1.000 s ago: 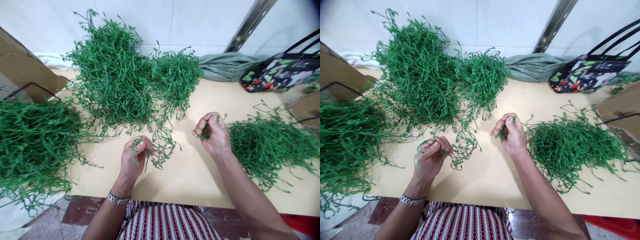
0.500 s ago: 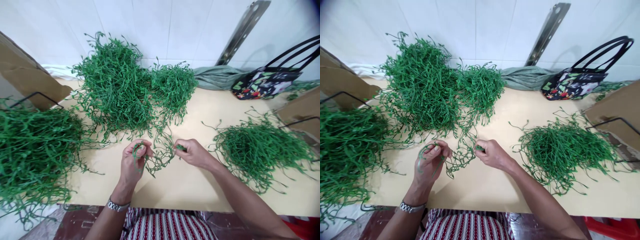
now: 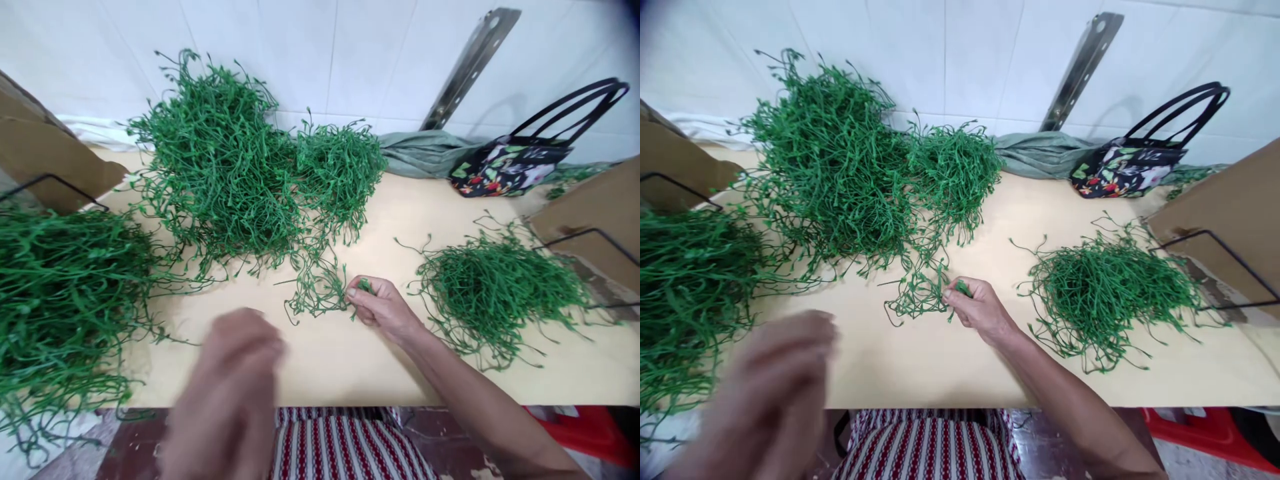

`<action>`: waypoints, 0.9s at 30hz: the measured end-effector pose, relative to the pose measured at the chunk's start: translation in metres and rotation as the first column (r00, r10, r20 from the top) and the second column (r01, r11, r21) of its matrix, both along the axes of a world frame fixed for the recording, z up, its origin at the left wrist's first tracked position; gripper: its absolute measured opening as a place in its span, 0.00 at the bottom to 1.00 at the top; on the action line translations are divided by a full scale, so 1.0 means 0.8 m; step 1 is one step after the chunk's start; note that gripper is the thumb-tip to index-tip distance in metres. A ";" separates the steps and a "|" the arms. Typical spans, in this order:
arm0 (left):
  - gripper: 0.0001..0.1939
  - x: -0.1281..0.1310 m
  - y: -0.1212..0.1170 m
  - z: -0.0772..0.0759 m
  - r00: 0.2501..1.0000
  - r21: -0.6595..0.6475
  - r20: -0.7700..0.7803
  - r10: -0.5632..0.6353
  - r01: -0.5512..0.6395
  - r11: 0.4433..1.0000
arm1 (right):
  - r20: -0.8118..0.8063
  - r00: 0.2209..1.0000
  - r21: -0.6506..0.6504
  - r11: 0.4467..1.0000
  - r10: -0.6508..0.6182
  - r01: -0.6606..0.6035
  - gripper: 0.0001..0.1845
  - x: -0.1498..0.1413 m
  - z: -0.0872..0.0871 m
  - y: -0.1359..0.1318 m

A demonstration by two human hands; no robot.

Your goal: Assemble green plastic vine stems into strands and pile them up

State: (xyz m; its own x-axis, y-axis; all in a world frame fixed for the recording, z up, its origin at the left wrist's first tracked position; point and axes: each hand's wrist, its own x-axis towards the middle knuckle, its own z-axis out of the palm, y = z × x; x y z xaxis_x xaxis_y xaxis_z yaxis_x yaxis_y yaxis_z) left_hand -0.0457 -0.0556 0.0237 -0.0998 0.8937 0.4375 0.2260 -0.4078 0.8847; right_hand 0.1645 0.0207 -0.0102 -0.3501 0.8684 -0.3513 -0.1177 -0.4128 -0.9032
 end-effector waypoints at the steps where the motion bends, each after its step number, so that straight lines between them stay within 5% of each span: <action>1: 0.19 0.012 -0.003 0.000 0.996 0.031 -0.075 -0.039 0.042 0.999 | -0.015 1.000 -0.014 1.000 -0.009 0.009 0.18 -0.002 0.000 -0.002; 2: 0.19 0.023 0.000 -0.004 0.944 0.107 -0.317 -0.087 0.127 0.986 | -0.030 0.999 -0.026 1.000 -0.012 0.011 0.18 -0.003 0.001 -0.004; 4: 0.18 0.044 0.015 -0.020 0.783 0.201 -0.621 0.015 0.141 0.969 | -0.057 0.998 -0.051 0.999 0.002 -0.005 0.17 -0.006 0.002 -0.009; 7: 0.13 0.057 0.041 -0.050 0.647 0.218 -0.756 0.099 0.107 0.970 | -0.089 0.996 -0.091 0.995 0.022 -0.030 0.16 -0.009 0.003 -0.015; 10: 0.12 0.051 0.050 -0.063 0.679 0.206 -0.732 0.048 0.154 0.966 | -0.099 0.994 -0.106 0.994 -0.039 0.028 0.17 -0.007 0.008 -0.014; 14: 0.10 0.036 0.048 -0.055 0.831 0.160 -0.545 -0.113 0.234 0.959 | 0.002 0.997 -0.026 0.997 -0.077 0.077 0.17 0.004 0.008 -0.003; 18: 0.08 0.030 0.048 -0.048 0.931 0.047 -0.197 -0.306 0.321 0.946 | 0.271 0.962 0.212 0.977 -0.026 -0.033 0.16 0.020 0.002 0.004; 23: 0.05 0.036 0.048 -0.055 0.953 -0.175 0.261 -0.155 0.205 0.963 | 0.500 0.865 0.397 0.879 0.034 -0.264 0.13 0.029 0.003 0.005; 27: 0.07 0.041 0.051 -0.055 0.906 -0.276 0.413 -0.095 0.224 0.935 | 0.550 0.832 0.426 0.836 0.064 -0.346 0.13 0.028 0.010 0.002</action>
